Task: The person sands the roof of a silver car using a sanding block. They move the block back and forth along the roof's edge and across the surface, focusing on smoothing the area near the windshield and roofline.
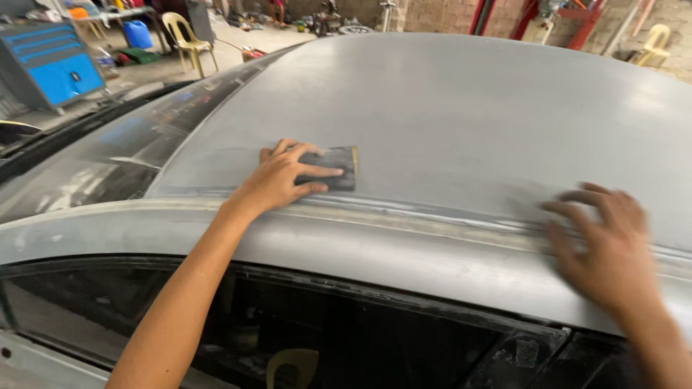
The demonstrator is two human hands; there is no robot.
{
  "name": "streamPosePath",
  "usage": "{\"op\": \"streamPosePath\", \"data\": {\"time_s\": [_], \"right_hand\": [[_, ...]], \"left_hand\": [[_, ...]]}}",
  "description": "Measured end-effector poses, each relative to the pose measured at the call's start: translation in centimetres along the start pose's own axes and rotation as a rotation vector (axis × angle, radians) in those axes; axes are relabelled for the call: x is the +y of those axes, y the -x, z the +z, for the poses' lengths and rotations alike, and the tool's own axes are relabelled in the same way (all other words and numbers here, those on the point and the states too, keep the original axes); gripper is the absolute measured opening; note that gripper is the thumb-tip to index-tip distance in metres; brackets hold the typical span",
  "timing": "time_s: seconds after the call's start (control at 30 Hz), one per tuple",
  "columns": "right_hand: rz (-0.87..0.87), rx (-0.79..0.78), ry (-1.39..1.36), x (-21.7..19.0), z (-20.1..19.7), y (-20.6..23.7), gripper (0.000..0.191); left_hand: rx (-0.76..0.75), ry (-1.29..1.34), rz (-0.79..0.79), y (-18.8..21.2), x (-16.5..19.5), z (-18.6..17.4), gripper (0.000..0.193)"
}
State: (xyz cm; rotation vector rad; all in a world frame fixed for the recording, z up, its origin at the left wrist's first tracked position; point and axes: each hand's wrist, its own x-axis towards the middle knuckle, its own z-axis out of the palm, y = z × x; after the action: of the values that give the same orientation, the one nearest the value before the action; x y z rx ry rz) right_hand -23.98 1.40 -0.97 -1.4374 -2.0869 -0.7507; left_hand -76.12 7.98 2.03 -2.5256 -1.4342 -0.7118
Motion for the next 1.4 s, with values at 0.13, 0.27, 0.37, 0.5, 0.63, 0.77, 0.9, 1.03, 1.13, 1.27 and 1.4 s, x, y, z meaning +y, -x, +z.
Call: {"op": "streamPosePath", "data": {"time_s": [0.13,0.27,0.37,0.5,0.63,0.77,0.9,1.03,1.13,1.27,1.4], "right_hand": [[-0.221,-0.002,0.027,-5.5,-3.3,-2.8,0.037],[-0.201,0.074,-0.188,-8.9,-6.0,-4.3,0.029],[-0.151,0.081,-0.286,-10.2,-6.9,-5.0,0.025],[-0.165,0.085,-0.317,-11.7,-5.9,-5.6,0.027],[-0.13,0.108,-0.358,-13.8,-2.8,-6.1,0.023],[-0.184,0.14,-0.313,-14.8,-1.6,-6.4,0.026],[-0.19,0.161,-0.195,-15.5,-3.4,-7.3,0.028],[0.023,0.146,-0.254,-11.0,-7.8,-6.2,0.028],[0.254,0.191,-0.305,-2.9,-10.4,-2.9,0.025],[0.471,0.286,-0.286,5.8,-8.7,1.8,0.024],[0.474,0.263,-0.233,7.6,-5.4,3.9,0.023]], "left_hand": [[-0.097,0.003,-0.077,-2.1,6.2,1.5,0.052],[-0.038,0.029,-0.003,-1.7,9.4,-0.4,0.056],[-0.058,0.021,-0.049,-1.8,11.1,-1.8,0.058],[-0.064,0.051,0.006,-3.2,11.7,-0.8,0.058],[-0.075,-0.027,0.009,-3.6,8.7,1.2,0.058],[-0.093,0.016,-0.034,-3.8,8.9,1.6,0.056],[-0.067,-0.028,0.04,-4.0,10.5,0.1,0.058],[-0.063,0.026,-0.061,-3.1,8.1,0.0,0.057],[-0.013,-0.026,-0.122,-2.1,5.5,1.9,0.052],[-0.001,0.035,-0.102,-3.1,7.1,3.9,0.054],[-0.067,-0.01,-0.072,-6.0,14.8,3.0,0.057]]}}
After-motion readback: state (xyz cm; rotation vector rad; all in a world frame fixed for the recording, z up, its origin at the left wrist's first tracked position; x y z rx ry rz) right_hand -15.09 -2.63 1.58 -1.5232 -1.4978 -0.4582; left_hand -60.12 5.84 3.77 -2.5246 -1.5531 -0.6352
